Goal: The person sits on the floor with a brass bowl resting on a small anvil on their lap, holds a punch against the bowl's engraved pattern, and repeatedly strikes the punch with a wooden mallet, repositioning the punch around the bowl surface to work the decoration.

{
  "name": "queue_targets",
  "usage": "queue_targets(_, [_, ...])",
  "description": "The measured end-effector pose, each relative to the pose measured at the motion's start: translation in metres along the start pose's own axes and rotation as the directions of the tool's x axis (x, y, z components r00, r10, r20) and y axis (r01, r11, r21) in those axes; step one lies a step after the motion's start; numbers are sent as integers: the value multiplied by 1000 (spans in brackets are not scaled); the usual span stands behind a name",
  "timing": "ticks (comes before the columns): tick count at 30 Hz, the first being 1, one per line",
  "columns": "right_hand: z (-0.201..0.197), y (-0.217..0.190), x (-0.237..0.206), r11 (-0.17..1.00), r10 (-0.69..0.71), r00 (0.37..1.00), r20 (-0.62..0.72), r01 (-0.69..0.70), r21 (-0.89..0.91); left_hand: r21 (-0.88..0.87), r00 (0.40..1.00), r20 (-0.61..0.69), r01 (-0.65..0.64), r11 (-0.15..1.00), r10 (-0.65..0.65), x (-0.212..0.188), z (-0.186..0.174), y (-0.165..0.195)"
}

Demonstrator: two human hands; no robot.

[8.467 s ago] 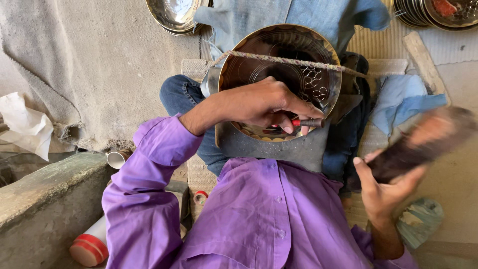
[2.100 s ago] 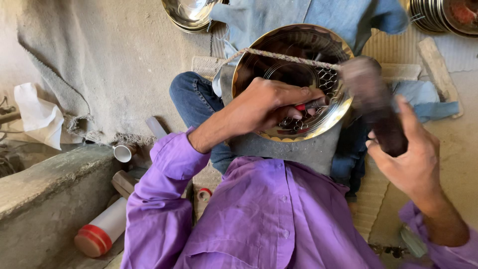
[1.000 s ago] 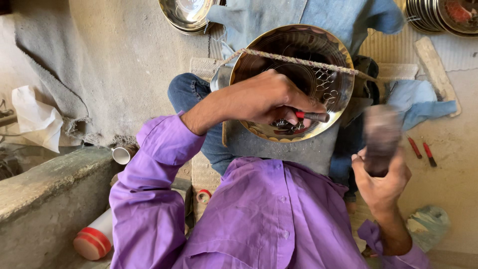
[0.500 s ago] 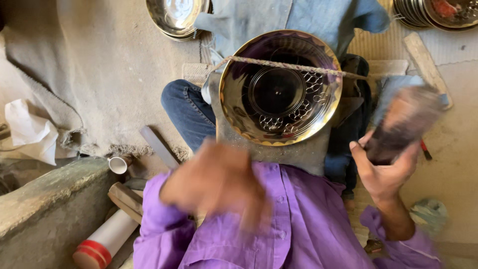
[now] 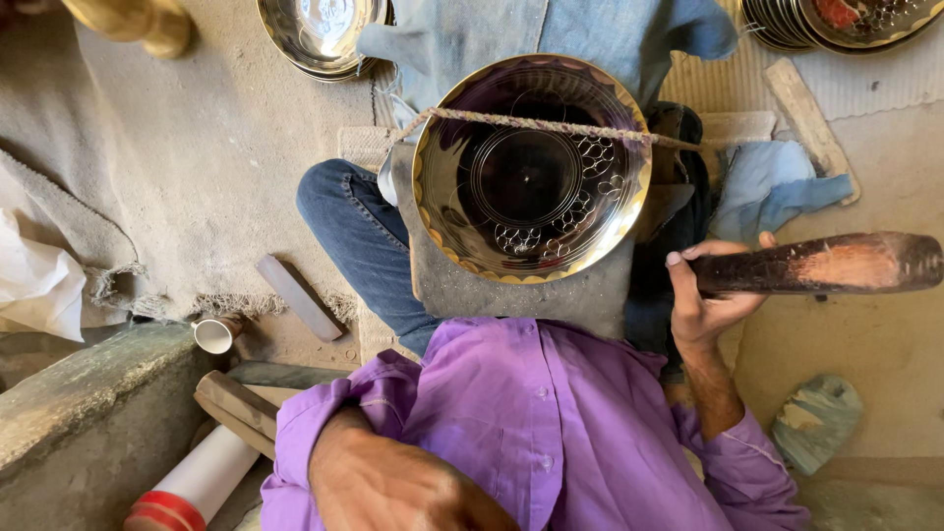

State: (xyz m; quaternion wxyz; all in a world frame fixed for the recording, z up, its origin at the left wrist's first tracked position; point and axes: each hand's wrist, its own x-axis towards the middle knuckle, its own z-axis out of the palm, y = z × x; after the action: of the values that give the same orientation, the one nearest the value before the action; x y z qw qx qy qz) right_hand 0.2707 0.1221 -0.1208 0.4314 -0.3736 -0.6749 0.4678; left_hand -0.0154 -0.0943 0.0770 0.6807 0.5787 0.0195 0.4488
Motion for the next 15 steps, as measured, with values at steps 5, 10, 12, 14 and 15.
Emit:
queue_targets(5, [1,-1,1,1000,25,999,23,-24,-9,50,1000,-17,2,999,-2,-1,4,-1])
queue_targets(10, [-3,3,0,995,10,1000,15,-9,-98,66,1000,-14,-3,998,4,-3,8,-9])
queue_targets(12, [-3,5,0,997,22,1000,6,-22,-75,45,1000,19,-19,999,18,-3,7,-14])
queue_targets(14, [-3,6,1,998,56,998,1,-56,-17,47,999,22,-30,998,29,-4,8,-17])
queue_targets(15, [-3,7,2,999,52,999,7,-52,4,53,999,30,-26,998,25,-5,8,-18])
